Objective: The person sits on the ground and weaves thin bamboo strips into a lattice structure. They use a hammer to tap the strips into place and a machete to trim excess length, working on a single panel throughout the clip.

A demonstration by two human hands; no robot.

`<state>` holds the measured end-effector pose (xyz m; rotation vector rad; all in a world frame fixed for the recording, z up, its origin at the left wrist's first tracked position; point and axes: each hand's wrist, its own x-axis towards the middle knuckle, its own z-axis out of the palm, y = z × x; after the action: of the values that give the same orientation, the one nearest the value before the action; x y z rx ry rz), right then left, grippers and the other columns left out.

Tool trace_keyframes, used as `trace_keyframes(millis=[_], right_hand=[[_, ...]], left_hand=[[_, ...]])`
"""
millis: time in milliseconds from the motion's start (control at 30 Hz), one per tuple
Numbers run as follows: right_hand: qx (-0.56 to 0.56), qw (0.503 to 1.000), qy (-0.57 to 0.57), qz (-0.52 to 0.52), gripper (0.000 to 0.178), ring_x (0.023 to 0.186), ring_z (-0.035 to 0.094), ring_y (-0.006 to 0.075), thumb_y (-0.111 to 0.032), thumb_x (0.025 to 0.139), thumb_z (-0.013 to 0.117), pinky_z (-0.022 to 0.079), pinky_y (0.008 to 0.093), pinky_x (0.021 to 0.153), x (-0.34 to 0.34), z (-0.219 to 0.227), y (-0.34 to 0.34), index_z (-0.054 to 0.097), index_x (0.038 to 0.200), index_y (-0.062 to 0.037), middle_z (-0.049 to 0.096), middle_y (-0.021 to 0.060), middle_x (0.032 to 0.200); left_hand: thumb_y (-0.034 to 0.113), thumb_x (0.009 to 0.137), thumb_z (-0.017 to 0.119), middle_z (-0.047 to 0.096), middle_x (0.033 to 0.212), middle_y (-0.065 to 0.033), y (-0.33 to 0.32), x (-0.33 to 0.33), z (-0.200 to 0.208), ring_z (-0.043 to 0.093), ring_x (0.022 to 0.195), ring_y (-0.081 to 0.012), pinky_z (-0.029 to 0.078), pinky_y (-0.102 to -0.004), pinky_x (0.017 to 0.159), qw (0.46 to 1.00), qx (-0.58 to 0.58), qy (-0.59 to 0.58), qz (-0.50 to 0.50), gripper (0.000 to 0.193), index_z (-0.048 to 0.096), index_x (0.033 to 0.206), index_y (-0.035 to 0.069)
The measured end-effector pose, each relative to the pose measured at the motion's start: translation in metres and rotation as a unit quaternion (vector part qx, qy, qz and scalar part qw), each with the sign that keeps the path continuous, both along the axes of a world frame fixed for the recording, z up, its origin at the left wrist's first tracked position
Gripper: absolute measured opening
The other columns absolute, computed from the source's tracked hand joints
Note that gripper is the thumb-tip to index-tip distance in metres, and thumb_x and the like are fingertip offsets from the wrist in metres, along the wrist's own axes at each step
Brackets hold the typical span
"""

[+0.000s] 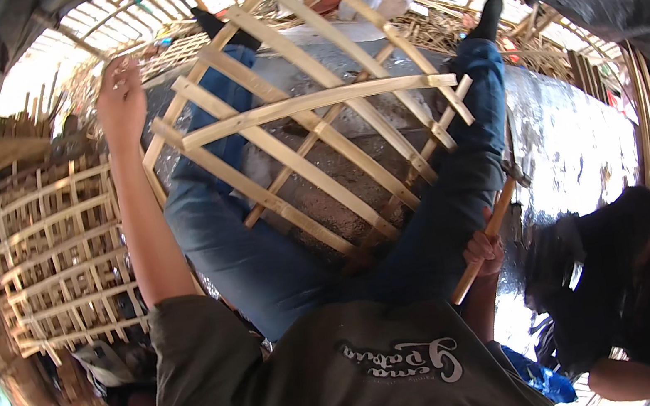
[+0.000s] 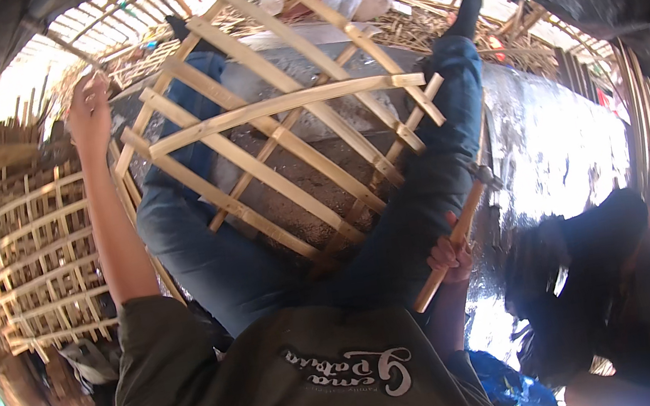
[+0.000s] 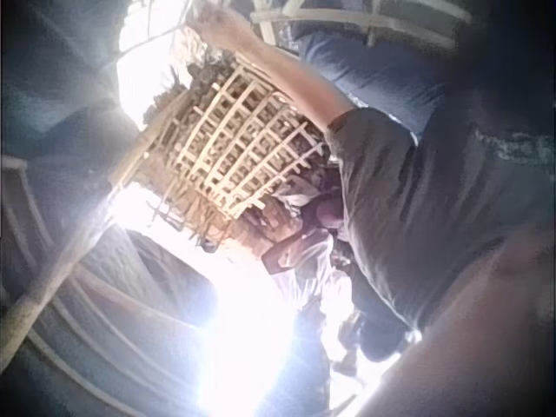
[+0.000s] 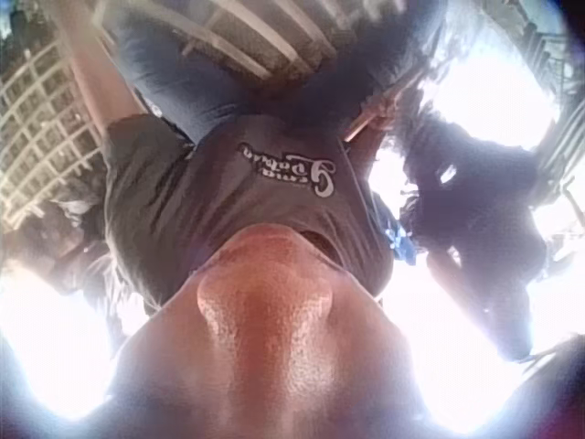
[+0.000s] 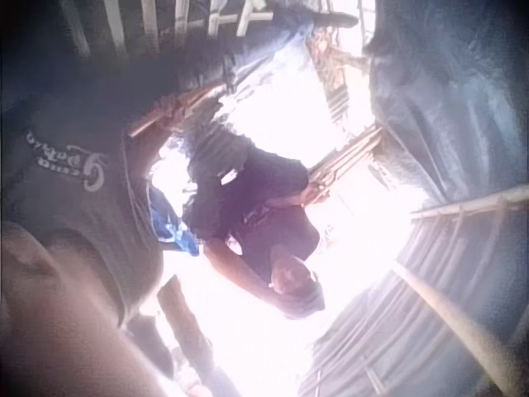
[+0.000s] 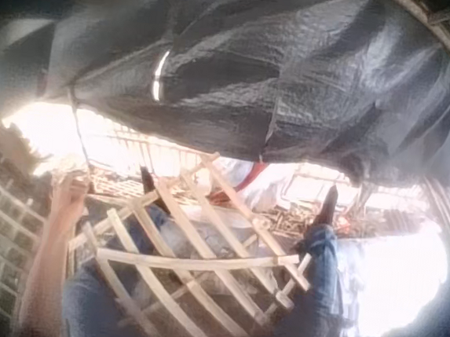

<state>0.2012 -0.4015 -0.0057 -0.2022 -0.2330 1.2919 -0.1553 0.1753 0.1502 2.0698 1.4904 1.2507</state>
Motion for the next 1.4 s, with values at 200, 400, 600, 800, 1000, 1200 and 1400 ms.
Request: trace_keyframes(millis=[200, 400, 600, 800, 1000, 1200, 1400], right_hand=[[0.007, 0.995, 0.088, 0.053, 0.063, 0.062, 0.047, 0.0076, -0.027, 0.104, 0.053, 0.046, 0.0311, 0.063, 0.001, 0.006, 0.011, 0.021, 0.157, -0.0189, 0.053, 0.0019, 0.081], [0.017, 0.990, 0.134, 0.046, 0.057, 0.062, 0.049, 0.0095, -0.032, 0.104, 0.052, 0.046, 0.0312, 0.061, 0.001, 0.013, 0.003, 0.028, 0.154, -0.0200, 0.055, 0.0026, 0.080], [0.014, 0.981, 0.176, 0.074, 0.053, 0.062, 0.051, 0.0114, -0.036, 0.103, 0.052, 0.046, 0.0313, 0.058, 0.010, 0.021, 0.010, 0.035, 0.151, -0.0212, 0.057, 0.0033, 0.079], [0.008, 0.980, 0.189, 0.059, 0.049, 0.062, 0.054, 0.0133, -0.041, 0.103, 0.051, 0.047, 0.0313, 0.056, 0.012, 0.022, 0.005, 0.041, 0.148, -0.0223, 0.059, 0.0040, 0.078], [-0.017, 0.977, 0.207, 0.039, 0.048, 0.062, 0.056, 0.0152, -0.045, 0.102, 0.050, 0.047, 0.0314, 0.054, 0.015, 0.016, 0.003, 0.048, 0.145, -0.0235, 0.061, 0.0048, 0.076], [-0.054, 0.971, 0.231, 0.023, 0.047, 0.062, 0.058, 0.0170, -0.050, 0.102, 0.049, 0.048, 0.0315, 0.051, 0.014, 0.008, 0.008, 0.055, 0.142, -0.0246, 0.063, 0.0055, 0.075], [-0.016, 0.976, 0.214, 0.040, 0.047, 0.063, 0.058, 0.0166, -0.046, 0.102, 0.049, 0.048, 0.0318, 0.053, 0.016, 0.006, 0.014, 0.052, 0.143, -0.0237, 0.062, 0.0055, 0.076]], left_hand=[[0.027, 0.092, 0.067, 0.071, 0.083, -0.0158, -0.098, -0.228, -0.121, 0.069, 0.077, -0.0353, 0.053, -0.0422, 0.069, 0.949, -0.051, 0.168, 0.263, 0.022, 0.072, 0.097, 0.006], [0.028, 0.091, 0.068, 0.072, 0.098, -0.0211, -0.164, -0.249, -0.187, 0.070, 0.090, -0.0400, 0.054, -0.0491, 0.079, 0.934, -0.122, 0.226, 0.247, 0.031, 0.071, 0.109, 0.003], [0.027, 0.091, 0.068, 0.070, 0.105, -0.0190, -0.211, -0.267, -0.188, 0.067, 0.097, -0.0382, 0.052, -0.0478, 0.084, 0.907, -0.187, 0.183, 0.329, 0.031, 0.070, 0.110, 0.002], [0.026, 0.089, 0.070, 0.065, 0.115, -0.0182, -0.209, -0.262, -0.184, 0.059, 0.111, -0.0374, 0.049, -0.0473, 0.094, 0.881, -0.199, 0.237, 0.357, 0.035, 0.067, 0.117, 0.005], [0.025, 0.087, 0.071, 0.057, 0.125, -0.0236, -0.216, -0.269, -0.194, 0.055, 0.115, -0.0438, 0.046, -0.0529, 0.098, 0.870, -0.164, 0.292, 0.363, 0.044, 0.063, 0.125, 0.003], [0.027, 0.088, 0.070, 0.058, 0.123, -0.0233, -0.220, -0.288, -0.202, 0.054, 0.118, -0.0415, 0.043, -0.0514, 0.101, 0.880, -0.155, 0.303, 0.330, 0.041, 0.064, 0.121, 0.004], [0.026, 0.087, 0.073, 0.057, 0.125, -0.0190, -0.221, -0.293, -0.199, 0.055, 0.116, -0.0421, 0.049, -0.0551, 0.094, 0.868, -0.186, 0.312, 0.339, 0.042, 0.062, 0.124, 0.010]])
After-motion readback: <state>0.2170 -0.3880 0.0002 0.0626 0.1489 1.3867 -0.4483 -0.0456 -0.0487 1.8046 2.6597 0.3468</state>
